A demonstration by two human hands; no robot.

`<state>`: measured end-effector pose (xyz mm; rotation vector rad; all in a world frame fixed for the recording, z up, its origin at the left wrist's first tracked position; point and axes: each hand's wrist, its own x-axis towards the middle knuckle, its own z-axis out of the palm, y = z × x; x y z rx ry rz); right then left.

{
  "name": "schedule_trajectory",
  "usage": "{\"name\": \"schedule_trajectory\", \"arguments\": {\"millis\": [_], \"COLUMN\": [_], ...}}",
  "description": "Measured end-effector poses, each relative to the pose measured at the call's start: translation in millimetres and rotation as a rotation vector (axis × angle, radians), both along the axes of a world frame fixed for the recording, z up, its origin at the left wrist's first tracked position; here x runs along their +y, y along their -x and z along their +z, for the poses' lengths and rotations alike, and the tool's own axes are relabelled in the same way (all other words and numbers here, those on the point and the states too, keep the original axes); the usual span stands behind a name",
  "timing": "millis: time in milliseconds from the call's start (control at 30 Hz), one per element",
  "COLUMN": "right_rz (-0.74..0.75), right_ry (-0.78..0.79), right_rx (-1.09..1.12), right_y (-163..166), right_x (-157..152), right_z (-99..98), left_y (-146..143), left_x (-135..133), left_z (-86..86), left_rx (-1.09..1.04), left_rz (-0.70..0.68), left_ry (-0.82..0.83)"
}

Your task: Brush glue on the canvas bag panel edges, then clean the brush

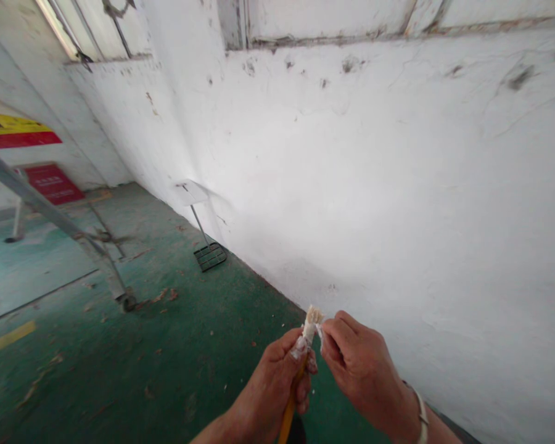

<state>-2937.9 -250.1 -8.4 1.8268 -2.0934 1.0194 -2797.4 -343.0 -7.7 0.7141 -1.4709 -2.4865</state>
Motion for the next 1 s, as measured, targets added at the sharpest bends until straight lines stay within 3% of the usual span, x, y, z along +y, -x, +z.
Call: {"name": "schedule_trajectory", "arguments": {"millis": [233,367,467,700,867,1000], "right_rz": [-0.014,-0.114,-0.170,0.075,0.031,-0.039], "right_ry": [-0.032,0.013,0.040,-0.130,-0.118,-0.048], "right_rx": [0.076,0.139,0.042,-0.121,-0.074,-0.114], "right_y": [-4.6,12.8,29.0,12.7,15.1,28.8], "right_x": [0.5,-3.2,0.5,11.8,3.6,5.8], "right_z": [-2.7,2.2,10.0,10.6,5.3,12.8], "left_y": [0.0,-1.2,-2.6,-1.4,-1.7,0.2], "left_x": [6.4,10.2,12.3,11.2,12.1,11.6], "left_z": [-6.4,-8.3,-8.5,-6.1,-10.4,-11.1], "left_rx": [-0.006,-0.030,-0.040,-0.033,-0.048,-0.055], "left_rz": [-0.004,-0.015,-0.030,0.016,-0.059,-0.029], "left_ry": [0.044,-0.003,-0.064,-0.056,-0.029,-0.050]}}
